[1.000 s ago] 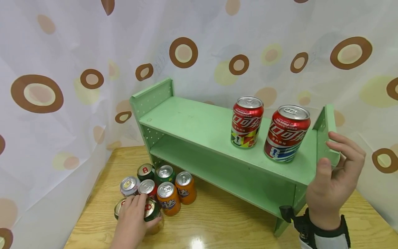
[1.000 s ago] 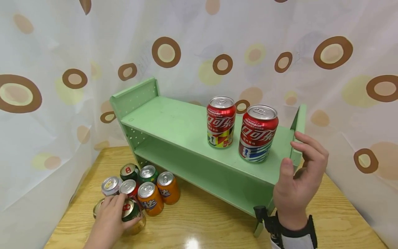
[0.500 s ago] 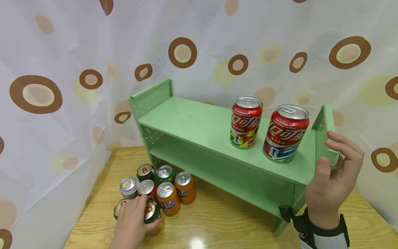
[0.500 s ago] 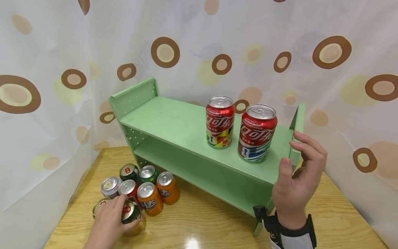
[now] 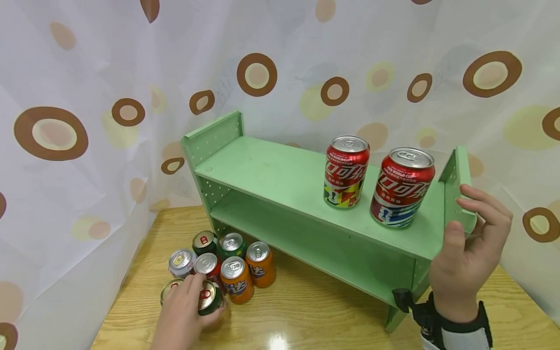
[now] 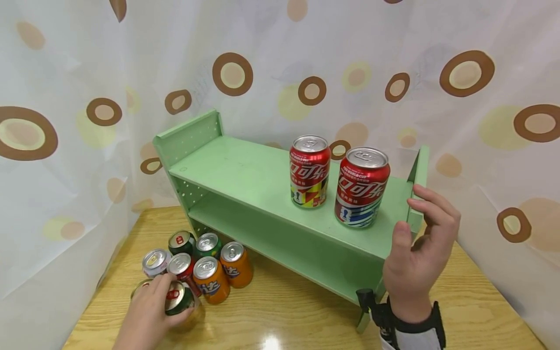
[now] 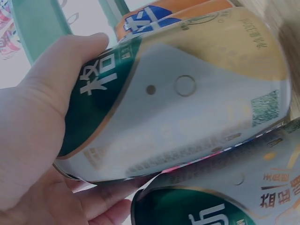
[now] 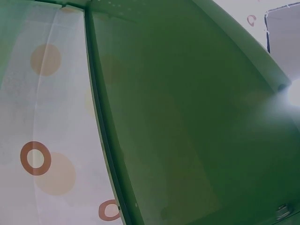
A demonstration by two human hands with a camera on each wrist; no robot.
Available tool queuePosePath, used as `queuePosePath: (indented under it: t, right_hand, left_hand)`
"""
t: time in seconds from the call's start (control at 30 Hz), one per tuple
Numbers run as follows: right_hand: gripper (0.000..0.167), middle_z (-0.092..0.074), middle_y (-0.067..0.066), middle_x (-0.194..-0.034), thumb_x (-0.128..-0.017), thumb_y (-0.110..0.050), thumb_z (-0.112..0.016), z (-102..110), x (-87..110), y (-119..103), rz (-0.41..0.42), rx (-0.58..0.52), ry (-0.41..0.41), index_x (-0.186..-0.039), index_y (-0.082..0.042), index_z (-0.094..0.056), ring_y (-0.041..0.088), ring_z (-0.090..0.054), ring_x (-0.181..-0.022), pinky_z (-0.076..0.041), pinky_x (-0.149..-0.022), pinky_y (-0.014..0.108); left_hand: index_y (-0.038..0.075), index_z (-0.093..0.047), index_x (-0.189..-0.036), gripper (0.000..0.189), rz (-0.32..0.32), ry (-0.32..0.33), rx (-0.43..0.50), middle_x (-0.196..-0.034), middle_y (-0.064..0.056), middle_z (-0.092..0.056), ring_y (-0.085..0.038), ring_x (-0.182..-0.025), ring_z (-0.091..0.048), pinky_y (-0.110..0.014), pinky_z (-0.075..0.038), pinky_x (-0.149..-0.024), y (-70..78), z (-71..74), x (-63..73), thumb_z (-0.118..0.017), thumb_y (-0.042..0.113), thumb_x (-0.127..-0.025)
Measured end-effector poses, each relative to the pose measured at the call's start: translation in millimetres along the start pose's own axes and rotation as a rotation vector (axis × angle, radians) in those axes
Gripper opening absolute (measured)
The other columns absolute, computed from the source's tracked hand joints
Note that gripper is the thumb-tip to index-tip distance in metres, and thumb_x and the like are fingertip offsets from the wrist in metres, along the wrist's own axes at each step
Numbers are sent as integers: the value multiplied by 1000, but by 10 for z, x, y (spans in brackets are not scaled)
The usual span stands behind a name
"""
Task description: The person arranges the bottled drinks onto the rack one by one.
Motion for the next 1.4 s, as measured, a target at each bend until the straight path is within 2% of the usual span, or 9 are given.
queuePosePath:
  t: [0.1,0.27,0.63,0.87,1.13,1.4]
  right_hand:
    - [38,-61,18,-120,-91,-22,-71,-6,-6,-2,2,-4,5,-101,12,-58,28,-55,-120,-42,-101,28]
    - [37,-61,17,-120,-91,-22,-71,-7,-6,-5,1,1,7,-101,12,-58,28,-55,-121,-41,-103,29]
    - [37,-61,18,-120,-92,-22,-71,-8,-1,-5,1,3,5,-101,12,-58,28,-56,-120,-41,-103,29]
    - [38,-61,17,-120,-92,-22,-71,1,-1,-4,0,7,-2,-102,12,-58,28,-55,-121,-42,-102,28]
    - [37,-60,18,-122,-92,-20,-69,6,-7,4,5,3,-13,-103,13,-58,28,-55,-121,-45,-97,26]
    - [39,-60,19,-122,-92,-21,-71,19,3,11,-3,-15,-14,-104,14,-57,28,-56,-120,-47,-94,25]
  left_hand:
    - [9,-59,-113,65,12,2,56,-97,-3,-62,-21,-89,-62,-46,-54,-81,6,33,-2,-97,33,-66]
    - [10,-60,-116,62,71,-41,145,-103,-3,-61,-19,-93,-61,-42,-59,-80,16,85,-5,-96,25,-68]
    - [12,-60,-116,64,58,-41,169,-107,-2,-63,-18,-96,-61,-42,-59,-82,30,152,-4,-97,24,-65]
    - [8,-60,-119,68,0,3,227,-107,-3,-65,-19,-98,-64,-46,-59,-86,68,254,-71,-98,17,-63]
    - [7,-58,-126,69,-16,-25,251,-116,-7,-65,-19,-99,-64,-38,-60,-81,147,457,-216,-95,18,-69]
    - [6,-58,-126,68,-108,17,240,-116,-8,-66,-19,-98,-64,-34,-61,-75,200,685,-397,-95,16,-69]
Point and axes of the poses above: each hand's wrist, its own x-axis away from the middle knuckle, its own z-axis out of the back of the hand, y = z × x, the point moved 3 cm from there along -x, towards the middle knuckle
